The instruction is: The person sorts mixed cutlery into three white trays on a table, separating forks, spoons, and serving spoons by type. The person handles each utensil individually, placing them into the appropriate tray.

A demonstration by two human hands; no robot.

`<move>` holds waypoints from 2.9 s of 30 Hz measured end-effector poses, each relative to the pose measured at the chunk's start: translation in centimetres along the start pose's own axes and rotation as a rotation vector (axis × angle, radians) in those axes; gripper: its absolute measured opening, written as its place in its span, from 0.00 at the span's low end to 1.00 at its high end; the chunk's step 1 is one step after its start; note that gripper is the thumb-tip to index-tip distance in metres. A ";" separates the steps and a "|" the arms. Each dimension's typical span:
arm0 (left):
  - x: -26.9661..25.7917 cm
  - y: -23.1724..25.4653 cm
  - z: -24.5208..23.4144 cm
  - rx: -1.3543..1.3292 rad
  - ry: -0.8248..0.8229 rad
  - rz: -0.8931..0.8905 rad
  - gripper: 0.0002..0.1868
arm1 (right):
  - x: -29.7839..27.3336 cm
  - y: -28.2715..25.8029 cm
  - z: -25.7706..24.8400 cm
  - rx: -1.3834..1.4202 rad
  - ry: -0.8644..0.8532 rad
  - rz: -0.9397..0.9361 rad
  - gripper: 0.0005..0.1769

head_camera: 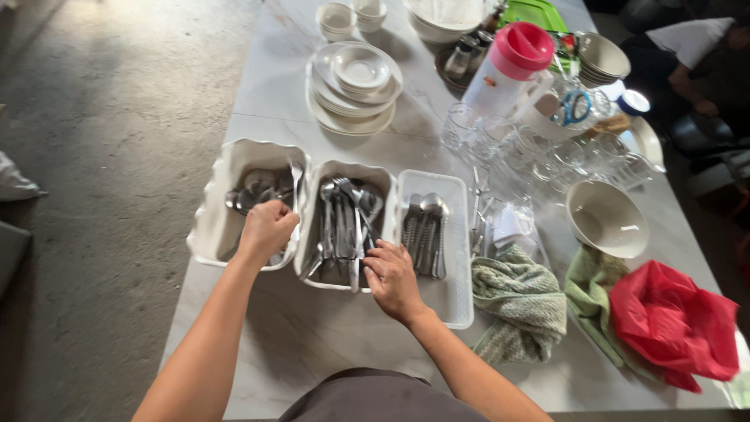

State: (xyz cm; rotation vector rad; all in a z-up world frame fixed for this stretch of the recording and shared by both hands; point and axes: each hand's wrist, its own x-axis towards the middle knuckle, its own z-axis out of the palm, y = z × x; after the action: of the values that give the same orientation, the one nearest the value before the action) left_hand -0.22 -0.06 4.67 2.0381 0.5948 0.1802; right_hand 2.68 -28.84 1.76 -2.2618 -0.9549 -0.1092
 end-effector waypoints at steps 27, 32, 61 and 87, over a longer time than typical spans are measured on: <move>2.1 -4.8 0.0 0.542 0.257 -0.141 0.13 | 0.4 0.3 -0.4 0.126 0.108 -0.052 0.08; 4.5 -8.4 2.0 0.445 0.306 -0.289 0.17 | 0.3 0.3 -0.4 0.117 0.081 -0.033 0.08; 9.7 -15.8 2.1 -0.730 -0.081 -0.776 0.09 | 0.3 -0.2 -0.4 0.055 0.063 -0.032 0.09; 1.5 -5.6 3.6 0.629 0.360 0.127 0.06 | 0.4 -0.1 -0.4 0.059 0.080 -0.045 0.09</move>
State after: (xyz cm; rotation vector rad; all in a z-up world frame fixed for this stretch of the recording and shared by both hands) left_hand 0.47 0.19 -2.10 2.6823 0.8168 0.4930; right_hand 2.94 -28.79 2.24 -2.1665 -0.9549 -0.1873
